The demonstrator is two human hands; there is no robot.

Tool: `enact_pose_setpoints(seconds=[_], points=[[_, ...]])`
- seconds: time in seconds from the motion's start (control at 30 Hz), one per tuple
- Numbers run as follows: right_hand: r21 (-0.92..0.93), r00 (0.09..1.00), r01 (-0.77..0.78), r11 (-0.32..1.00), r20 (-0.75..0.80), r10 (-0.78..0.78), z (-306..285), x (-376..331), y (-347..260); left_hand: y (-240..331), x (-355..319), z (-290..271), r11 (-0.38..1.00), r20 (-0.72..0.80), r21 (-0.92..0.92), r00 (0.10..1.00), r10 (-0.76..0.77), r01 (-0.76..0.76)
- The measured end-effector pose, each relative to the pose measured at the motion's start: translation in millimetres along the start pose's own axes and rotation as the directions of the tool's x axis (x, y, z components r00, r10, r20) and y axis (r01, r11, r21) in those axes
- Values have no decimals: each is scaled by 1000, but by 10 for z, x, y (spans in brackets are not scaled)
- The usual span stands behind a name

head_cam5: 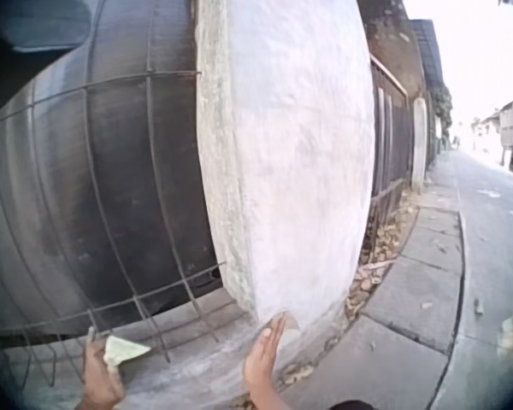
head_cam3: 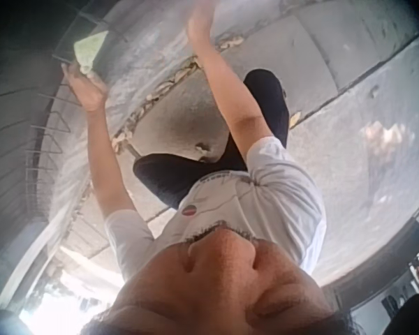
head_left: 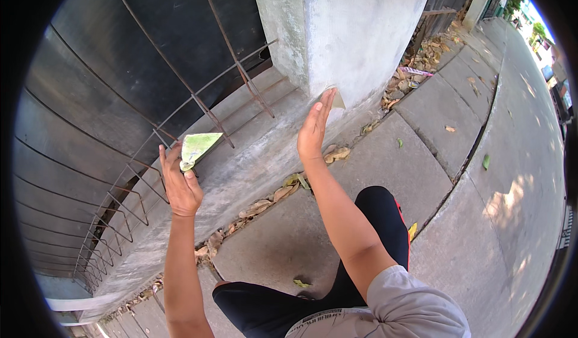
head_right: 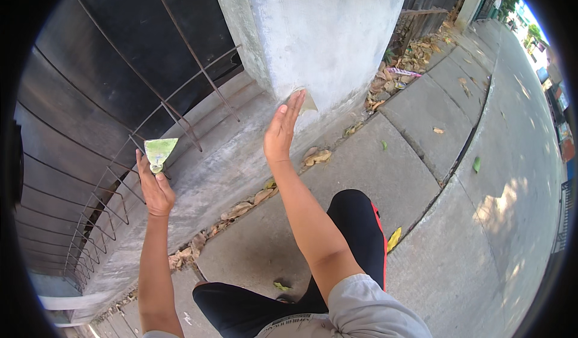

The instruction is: The person scrapes a concrete wall with a scraper and then wipes the surface with a cloth. They move along the wall, scraping and wiping different sections, including the base and a corner area.

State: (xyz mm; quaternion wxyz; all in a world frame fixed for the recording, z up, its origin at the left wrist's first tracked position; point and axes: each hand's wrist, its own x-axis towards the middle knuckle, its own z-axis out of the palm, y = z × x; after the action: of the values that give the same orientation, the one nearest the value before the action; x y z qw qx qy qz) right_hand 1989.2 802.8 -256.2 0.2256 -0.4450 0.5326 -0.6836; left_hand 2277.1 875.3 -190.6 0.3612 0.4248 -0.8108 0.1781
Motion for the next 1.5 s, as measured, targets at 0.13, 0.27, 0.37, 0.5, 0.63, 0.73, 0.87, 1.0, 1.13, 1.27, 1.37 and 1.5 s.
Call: enact_pose_setpoints(seconds=[0.13, 0.27, 0.37, 0.5, 0.63, 0.73, 0.87, 1.0, 1.13, 1.27, 1.37, 1.5], points=[[-19, 999, -31, 999, 7, 31, 258, -380, -29, 48, 46, 15, 999, -19, 25, 1000, -22, 22], [-36, 997, -27, 999, 71, 30, 272, -562, 58, -24, -72, 65, 996, -27, 27, 996, -85, 86], [14, 985, -171, 985, -5, 171, 81, -161, 227, -47, -128, 53, 991, -4, 55, 993, -119, 119], [15, 955, -280, 960, -101, 280, -140, 215, 621, -115, -217, 111, 984, 25, 17, 984, -176, 176], [239, 870, -440, 866, -123, 476, -401, 583, 1337, -91, -152, 91, 994, 10, 52, 996, -92, 92], [337, 819, -498, 799, -120, 561, -558, 708, 1670, -134, -186, 132, 991, 10, 63, 993, -117, 116], [399, 775, -541, 741, -106, 623, -371, 396, 1529, -131, -166, 96, 997, 38, 15, 997, -75, 74], [415, 728, -574, 706, -136, 672, -643, 918, 1854, -107, -107, 104, 991, 38, -23, 991, -131, 132], [371, 760, -583, 722, -63, 647, -926, 1122, 1966, -84, -52, 143, 998, 27, 5, 998, -58, 58], [170, 836, -521, 836, -94, 540, -344, 283, 1655, -43, -33, 109, 998, 61, 9, 997, -56, 55], [267, 799, -532, 803, -154, 581, -438, 619, 1735, -57, -37, 72, 999, 55, 7, 997, -49, 49], [381, 769, -536, 753, -148, 622, -987, 1298, 2152, -2, 40, 174, 997, 23, 21, 997, -77, 77]])
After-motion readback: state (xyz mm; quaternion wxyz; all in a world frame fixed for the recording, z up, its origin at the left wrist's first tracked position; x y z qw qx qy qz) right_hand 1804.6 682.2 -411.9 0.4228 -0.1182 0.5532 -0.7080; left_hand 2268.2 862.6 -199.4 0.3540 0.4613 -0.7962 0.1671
